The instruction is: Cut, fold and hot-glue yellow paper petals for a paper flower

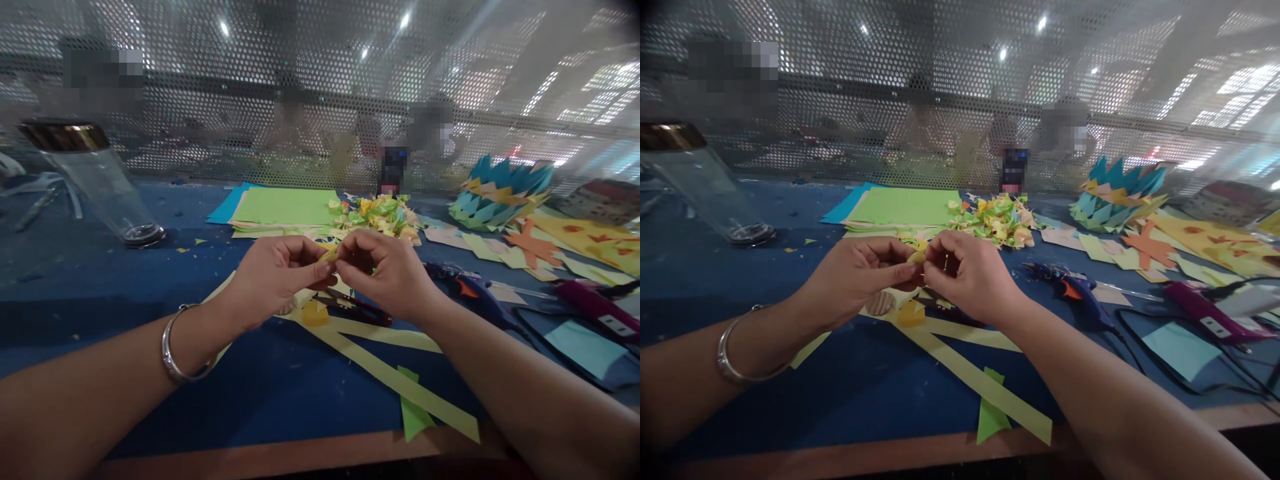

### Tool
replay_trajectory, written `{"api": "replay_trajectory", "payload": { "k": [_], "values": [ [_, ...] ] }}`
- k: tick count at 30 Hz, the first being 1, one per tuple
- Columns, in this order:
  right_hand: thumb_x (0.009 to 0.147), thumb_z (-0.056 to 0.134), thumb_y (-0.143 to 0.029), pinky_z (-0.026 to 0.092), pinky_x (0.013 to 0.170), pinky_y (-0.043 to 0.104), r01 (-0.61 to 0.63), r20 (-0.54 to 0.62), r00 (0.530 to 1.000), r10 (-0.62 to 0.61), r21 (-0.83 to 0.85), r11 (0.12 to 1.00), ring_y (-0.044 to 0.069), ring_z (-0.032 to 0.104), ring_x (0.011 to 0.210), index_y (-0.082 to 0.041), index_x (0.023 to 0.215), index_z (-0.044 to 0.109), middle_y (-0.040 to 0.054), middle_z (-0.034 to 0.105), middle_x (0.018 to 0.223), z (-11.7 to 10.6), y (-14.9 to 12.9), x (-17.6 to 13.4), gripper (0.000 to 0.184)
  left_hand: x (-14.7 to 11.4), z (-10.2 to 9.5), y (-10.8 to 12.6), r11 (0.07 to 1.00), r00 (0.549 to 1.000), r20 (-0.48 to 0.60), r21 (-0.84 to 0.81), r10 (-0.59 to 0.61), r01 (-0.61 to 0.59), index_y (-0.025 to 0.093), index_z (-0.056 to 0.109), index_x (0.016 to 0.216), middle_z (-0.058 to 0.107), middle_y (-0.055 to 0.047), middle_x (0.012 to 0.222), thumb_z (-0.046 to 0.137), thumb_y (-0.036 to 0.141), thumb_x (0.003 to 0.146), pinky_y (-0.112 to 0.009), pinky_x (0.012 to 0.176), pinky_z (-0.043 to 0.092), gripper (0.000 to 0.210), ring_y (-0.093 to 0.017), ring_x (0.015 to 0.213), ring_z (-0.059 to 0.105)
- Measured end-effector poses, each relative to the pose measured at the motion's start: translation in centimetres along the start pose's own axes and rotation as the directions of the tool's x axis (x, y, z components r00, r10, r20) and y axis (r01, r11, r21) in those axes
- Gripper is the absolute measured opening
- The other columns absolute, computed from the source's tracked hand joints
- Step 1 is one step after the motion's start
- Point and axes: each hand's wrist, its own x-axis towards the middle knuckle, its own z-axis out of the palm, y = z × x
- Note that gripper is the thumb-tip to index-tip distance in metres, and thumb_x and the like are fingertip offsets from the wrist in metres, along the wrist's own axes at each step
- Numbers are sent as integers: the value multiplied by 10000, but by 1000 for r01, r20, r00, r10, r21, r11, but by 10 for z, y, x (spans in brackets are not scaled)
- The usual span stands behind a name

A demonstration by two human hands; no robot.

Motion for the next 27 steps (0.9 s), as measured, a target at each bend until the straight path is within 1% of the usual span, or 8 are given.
{"api": "replay_trajectory", "payload": {
  "k": [6,9,13,19,24,27],
  "values": [
    [849,596,-205,384,542,241,-13,5,1000,13,1,1000,86,473,587,-187,807,567,-26,552,713,2,2,-1,54,2,-2,-2,998,999,-43,66,-4,7,186,723,796,718,-6,764,802,300,754,-299,760,598,146,-148,724,713],
    [861,607,-226,391,536,238,-10,-13,1000,10,7,1000,87,481,585,-188,840,579,-26,560,717,2,3,-1,52,2,-3,-3,996,999,-41,84,0,4,190,727,801,727,-16,779,798,324,760,-300,757,600,157,-157,741,717],
    [863,630,-255,406,528,234,-5,-30,1000,5,4,1000,89,492,583,-184,881,598,-20,576,737,2,3,-1,80,2,-3,-3,996,999,-42,93,-8,12,180,730,802,720,-14,769,790,308,772,-274,752,594,145,-144,735,714],
    [854,648,-262,432,557,245,-14,-72,997,14,4,1000,91,497,577,-180,968,621,-3,604,786,2,2,0,143,2,-3,0,992,999,-39,122,-1,6,174,724,819,732,-25,781,772,331,788,-279,744,600,167,-153,740,714],
    [866,626,-237,422,556,240,-2,-9,1000,2,12,1000,91,495,580,-187,940,618,-14,589,759,1,3,-1,89,3,-4,-2,994,1000,-24,109,-10,13,175,716,820,726,-21,773,788,342,773,-269,742,600,187,-148,740,715],
    [871,617,-222,413,550,236,4,-4,1000,-4,27,1000,89,496,587,-181,908,615,-15,584,754,1,1,-1,55,3,-4,-4,993,1000,-26,115,-15,18,173,712,810,723,-17,756,778,332,785,-261,735,596,174,-141,727,714]
  ]
}}
